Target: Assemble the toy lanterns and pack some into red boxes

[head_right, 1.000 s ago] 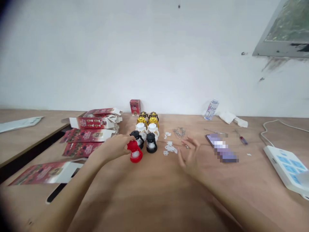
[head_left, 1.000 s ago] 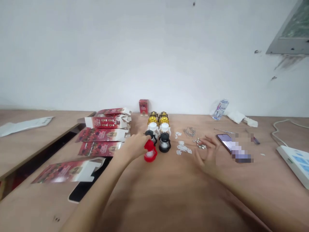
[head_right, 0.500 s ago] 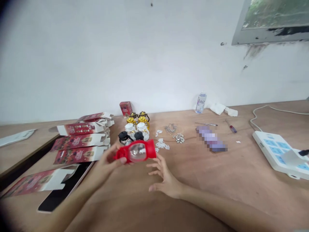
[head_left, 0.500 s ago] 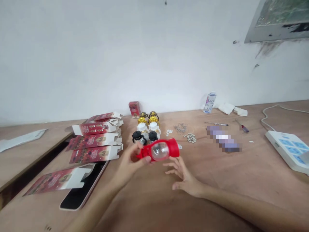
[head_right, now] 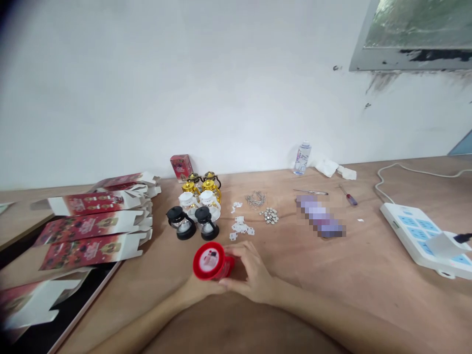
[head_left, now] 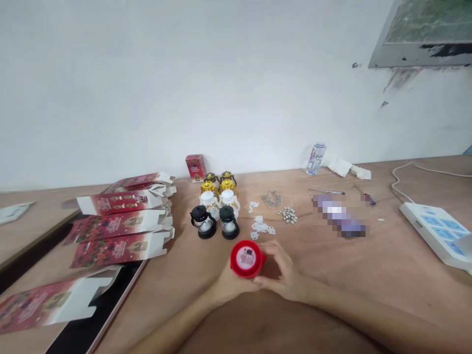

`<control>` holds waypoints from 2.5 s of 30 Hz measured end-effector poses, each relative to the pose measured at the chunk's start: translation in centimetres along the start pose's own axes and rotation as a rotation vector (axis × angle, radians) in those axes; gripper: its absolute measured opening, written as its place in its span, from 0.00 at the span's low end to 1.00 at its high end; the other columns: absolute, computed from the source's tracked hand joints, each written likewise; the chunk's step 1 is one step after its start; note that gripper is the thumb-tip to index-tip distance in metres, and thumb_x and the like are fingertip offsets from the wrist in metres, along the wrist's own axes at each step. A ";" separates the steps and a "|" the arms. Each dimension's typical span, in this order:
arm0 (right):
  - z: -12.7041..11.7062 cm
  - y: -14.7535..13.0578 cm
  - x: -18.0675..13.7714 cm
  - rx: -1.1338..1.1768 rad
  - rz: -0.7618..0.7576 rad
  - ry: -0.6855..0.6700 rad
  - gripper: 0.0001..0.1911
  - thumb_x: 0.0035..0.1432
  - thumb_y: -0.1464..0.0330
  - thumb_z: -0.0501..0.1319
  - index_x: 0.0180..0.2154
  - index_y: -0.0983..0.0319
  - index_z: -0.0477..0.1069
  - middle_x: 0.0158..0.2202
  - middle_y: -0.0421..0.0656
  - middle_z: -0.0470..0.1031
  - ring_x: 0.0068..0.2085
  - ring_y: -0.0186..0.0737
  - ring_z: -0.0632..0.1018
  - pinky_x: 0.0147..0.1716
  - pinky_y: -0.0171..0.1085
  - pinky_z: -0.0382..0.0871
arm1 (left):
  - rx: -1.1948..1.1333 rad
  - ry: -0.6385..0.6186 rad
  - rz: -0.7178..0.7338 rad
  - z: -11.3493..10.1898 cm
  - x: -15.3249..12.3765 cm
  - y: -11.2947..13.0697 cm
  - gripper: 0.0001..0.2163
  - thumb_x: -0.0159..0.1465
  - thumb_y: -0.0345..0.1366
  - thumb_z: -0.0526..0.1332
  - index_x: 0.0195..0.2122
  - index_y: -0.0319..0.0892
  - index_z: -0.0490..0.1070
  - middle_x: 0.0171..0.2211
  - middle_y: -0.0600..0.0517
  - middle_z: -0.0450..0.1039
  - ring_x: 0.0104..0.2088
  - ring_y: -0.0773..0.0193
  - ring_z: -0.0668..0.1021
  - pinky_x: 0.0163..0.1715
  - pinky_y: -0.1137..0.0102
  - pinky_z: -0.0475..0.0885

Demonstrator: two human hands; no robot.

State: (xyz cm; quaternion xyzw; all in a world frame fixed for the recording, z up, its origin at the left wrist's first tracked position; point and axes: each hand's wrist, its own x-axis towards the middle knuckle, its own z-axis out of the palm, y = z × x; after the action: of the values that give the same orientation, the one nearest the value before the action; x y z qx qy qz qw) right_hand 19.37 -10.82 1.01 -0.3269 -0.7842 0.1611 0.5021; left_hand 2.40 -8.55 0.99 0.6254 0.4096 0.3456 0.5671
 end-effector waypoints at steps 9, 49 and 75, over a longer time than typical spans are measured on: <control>-1.0 3.6 1.2 -0.168 -0.172 0.056 0.19 0.63 0.63 0.50 0.55 0.58 0.57 0.51 0.50 0.67 0.51 0.46 0.70 0.47 0.48 0.68 | -0.126 0.001 0.063 -0.8 0.3 -0.8 0.21 0.44 0.36 0.71 0.38 0.39 0.69 0.36 0.47 0.77 0.38 0.57 0.78 0.42 0.63 0.73; -6.0 10.9 1.9 -1.034 0.143 -0.077 0.11 0.62 0.70 0.53 0.31 0.63 0.72 0.36 0.47 0.77 0.39 0.46 0.72 0.40 0.42 0.61 | 0.154 0.123 0.525 -1.6 0.7 -0.2 0.18 0.51 0.34 0.68 0.44 0.42 0.69 0.43 0.46 0.72 0.44 0.58 0.75 0.43 0.65 0.72; -1.2 1.8 -0.2 -0.519 -0.352 0.242 0.11 0.57 0.74 0.60 0.36 0.50 0.75 0.35 0.40 0.70 0.38 0.36 0.73 0.38 0.39 0.66 | 0.323 0.077 0.496 -2.2 0.5 -0.3 0.24 0.50 0.31 0.67 0.49 0.44 0.66 0.44 0.48 0.69 0.42 0.59 0.75 0.43 0.65 0.71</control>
State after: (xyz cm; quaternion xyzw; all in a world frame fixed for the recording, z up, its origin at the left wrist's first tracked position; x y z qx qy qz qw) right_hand 21.12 -9.70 0.40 -0.3200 -0.7783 -0.1731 0.5118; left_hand 0.64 -7.18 0.94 0.7748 0.3153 0.4276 0.3425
